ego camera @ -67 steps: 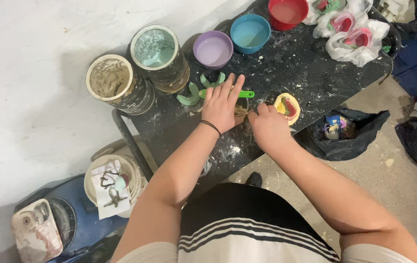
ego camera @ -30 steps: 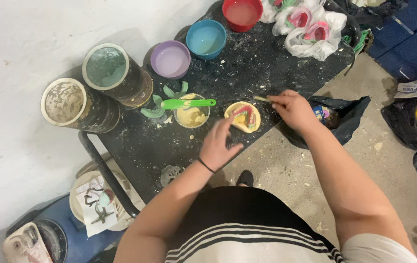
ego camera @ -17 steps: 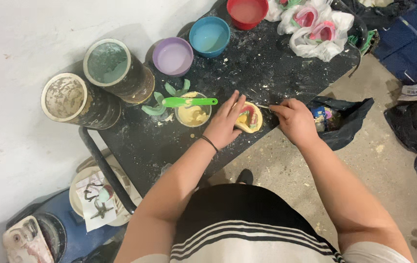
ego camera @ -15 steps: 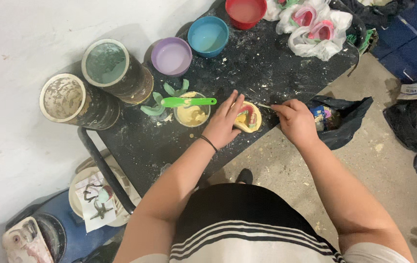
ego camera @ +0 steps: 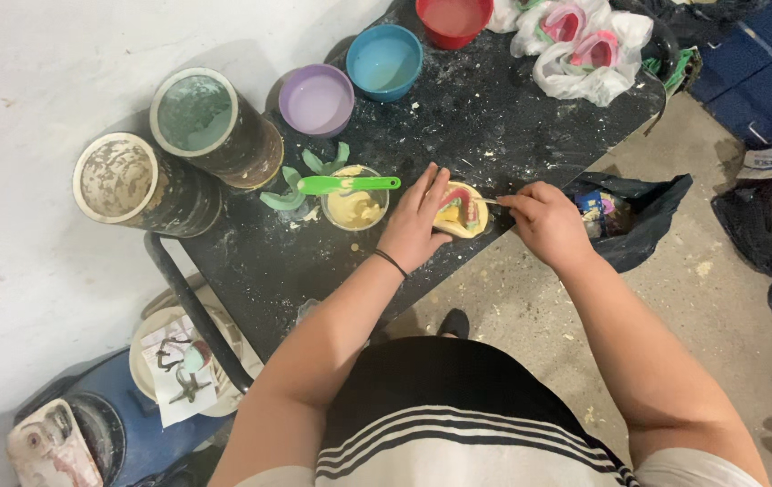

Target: The person scoops a yellow paste from a container and applies it to a dental mold using a spatula. They then use a small metal tool to spread and smooth the material over the mold's surface.

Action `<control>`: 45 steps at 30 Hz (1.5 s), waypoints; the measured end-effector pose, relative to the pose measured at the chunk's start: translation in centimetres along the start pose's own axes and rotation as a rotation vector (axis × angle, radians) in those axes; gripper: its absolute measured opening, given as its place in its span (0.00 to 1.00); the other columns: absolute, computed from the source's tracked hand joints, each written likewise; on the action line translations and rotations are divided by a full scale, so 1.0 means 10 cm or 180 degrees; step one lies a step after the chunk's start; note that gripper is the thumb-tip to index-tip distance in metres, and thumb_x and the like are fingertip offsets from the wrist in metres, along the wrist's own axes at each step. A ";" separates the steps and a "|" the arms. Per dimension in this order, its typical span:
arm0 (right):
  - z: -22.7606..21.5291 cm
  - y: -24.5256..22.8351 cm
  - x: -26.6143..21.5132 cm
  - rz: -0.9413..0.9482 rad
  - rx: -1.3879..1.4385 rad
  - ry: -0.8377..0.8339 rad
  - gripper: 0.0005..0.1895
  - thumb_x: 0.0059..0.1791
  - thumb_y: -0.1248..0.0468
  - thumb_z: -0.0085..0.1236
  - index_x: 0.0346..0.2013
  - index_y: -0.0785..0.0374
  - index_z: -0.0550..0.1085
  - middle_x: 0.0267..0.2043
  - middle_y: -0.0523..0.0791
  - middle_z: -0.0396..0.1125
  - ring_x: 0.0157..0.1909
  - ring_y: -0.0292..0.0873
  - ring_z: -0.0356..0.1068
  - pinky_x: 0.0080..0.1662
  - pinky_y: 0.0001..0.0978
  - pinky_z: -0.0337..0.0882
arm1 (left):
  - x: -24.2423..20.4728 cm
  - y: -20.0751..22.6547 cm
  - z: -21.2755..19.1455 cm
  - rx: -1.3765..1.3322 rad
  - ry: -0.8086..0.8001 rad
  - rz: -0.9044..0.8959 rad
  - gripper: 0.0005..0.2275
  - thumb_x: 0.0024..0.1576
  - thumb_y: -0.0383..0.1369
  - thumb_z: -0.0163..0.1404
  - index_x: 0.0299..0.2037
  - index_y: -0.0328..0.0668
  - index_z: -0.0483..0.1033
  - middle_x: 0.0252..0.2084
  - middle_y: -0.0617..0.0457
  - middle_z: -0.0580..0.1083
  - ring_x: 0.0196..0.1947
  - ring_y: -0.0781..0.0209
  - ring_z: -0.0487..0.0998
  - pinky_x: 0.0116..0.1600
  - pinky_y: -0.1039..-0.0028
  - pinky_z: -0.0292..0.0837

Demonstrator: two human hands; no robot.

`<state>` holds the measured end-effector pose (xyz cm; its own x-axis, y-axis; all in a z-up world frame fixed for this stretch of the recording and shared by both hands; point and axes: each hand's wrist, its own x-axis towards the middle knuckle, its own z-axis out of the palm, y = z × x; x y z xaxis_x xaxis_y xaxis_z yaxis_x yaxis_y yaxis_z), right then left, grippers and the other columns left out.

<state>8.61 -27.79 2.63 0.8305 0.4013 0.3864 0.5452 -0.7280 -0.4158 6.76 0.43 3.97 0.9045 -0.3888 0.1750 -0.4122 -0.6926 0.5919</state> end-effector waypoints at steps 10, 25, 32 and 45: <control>-0.06 0.05 -0.32 0.0136 -0.0038 0.0015 0.13 0.48 0.69 0.63 0.46 0.53 0.81 0.40 0.46 0.69 0.48 0.53 0.75 0.49 0.44 0.75 | 0.05 0.09 0.21 0.0362 0.0322 -0.0133 0.56 0.43 0.40 0.72 0.80 0.48 0.45 0.76 0.39 0.54 0.67 0.32 0.66 0.69 0.49 0.70; 0.20 -0.56 -0.64 0.1305 0.0123 0.0422 0.13 0.49 0.68 0.63 0.47 0.51 0.82 0.41 0.44 0.71 0.47 0.50 0.76 0.48 0.41 0.76 | -0.03 0.31 0.31 0.0754 0.0787 -0.0457 0.56 0.37 0.51 0.71 0.77 0.48 0.53 0.71 0.40 0.60 0.59 0.38 0.73 0.59 0.50 0.73; 0.28 -0.82 -0.55 0.1531 0.0439 0.0398 0.12 0.49 0.69 0.62 0.47 0.55 0.81 0.41 0.47 0.72 0.48 0.54 0.76 0.48 0.44 0.76 | -0.20 0.22 0.09 -0.0030 0.0504 -0.0277 0.55 0.40 0.34 0.73 0.78 0.48 0.48 0.76 0.35 0.54 0.67 0.30 0.67 0.67 0.47 0.68; -0.11 -1.40 -0.27 0.2420 0.2127 -0.0057 0.11 0.51 0.71 0.58 0.47 0.64 0.80 0.29 0.46 0.70 0.32 0.39 0.71 0.41 0.32 0.72 | -0.72 0.35 -1.27 -0.0586 0.0590 -0.0885 0.49 0.49 0.32 0.70 0.78 0.41 0.47 0.76 0.31 0.54 0.73 0.30 0.60 0.74 0.43 0.59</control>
<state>-1.34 -19.31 8.36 0.9828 -0.0268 -0.1828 -0.1811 -0.3359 -0.9243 0.19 8.52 14.80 0.9904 -0.0732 0.1173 -0.1371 -0.6289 0.7653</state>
